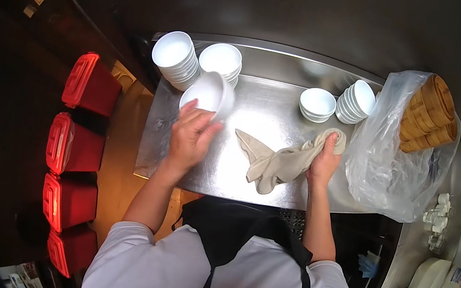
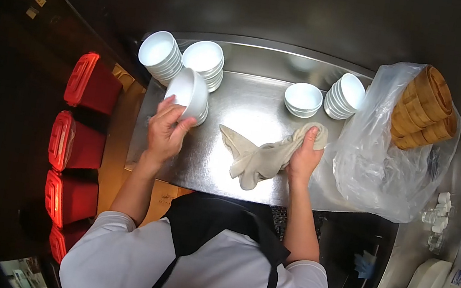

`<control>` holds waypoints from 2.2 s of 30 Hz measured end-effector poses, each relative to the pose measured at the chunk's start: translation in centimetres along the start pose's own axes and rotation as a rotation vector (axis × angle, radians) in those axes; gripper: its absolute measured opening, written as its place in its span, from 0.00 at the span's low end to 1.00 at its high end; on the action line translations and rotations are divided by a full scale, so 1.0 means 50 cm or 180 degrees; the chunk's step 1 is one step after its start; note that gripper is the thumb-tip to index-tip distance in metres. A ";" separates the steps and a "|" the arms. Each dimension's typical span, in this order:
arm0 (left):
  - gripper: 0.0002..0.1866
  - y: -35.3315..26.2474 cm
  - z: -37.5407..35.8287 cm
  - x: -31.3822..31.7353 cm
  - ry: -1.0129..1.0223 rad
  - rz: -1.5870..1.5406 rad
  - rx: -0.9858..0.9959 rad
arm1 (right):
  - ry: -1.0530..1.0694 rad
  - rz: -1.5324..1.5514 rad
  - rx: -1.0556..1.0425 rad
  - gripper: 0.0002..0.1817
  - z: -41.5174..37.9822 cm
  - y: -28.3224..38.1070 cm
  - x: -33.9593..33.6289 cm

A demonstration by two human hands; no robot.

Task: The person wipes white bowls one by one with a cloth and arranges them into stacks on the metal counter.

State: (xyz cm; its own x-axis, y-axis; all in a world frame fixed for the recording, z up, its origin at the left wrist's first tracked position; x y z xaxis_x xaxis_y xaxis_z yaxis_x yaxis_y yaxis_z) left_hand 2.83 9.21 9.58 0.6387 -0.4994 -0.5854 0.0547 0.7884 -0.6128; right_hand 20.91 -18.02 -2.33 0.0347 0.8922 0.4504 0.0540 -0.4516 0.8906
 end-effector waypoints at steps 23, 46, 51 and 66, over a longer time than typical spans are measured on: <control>0.19 -0.071 0.110 0.544 0.0524 0.0524 0.1275 | 0.0591 0.0091 0.0766 0.21 -0.043 0.028 -0.049; 0.13 -0.148 -0.014 0.375 0.1487 -0.2486 -0.0742 | 0.1498 -0.0752 -0.0897 0.26 0.034 0.126 0.122; 0.11 -0.101 0.009 0.360 0.0066 -0.3169 -0.1448 | 0.0951 -0.0647 -0.0503 0.27 -0.043 0.050 0.151; 0.28 -0.049 0.063 0.295 0.0559 -0.3802 -0.1586 | 0.1216 -0.0379 0.0287 0.22 -0.013 0.051 0.122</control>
State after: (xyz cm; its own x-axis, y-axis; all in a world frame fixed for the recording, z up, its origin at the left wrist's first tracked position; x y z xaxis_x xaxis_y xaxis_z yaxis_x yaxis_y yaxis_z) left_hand 14.55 1.03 4.11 0.2833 -0.8642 0.4158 0.2023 -0.3700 -0.9067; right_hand 20.62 -13.73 2.70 -0.3492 0.8688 0.3510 0.1233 -0.3287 0.9363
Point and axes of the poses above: each hand's wrist, its own z-axis towards the middle knuckle, its own x-axis out of the palm, y = z × x, the point moved 7 cm from there along z, towards the middle knuckle, and after that the axes turned 5 degrees about z, right-handed, at the moved point
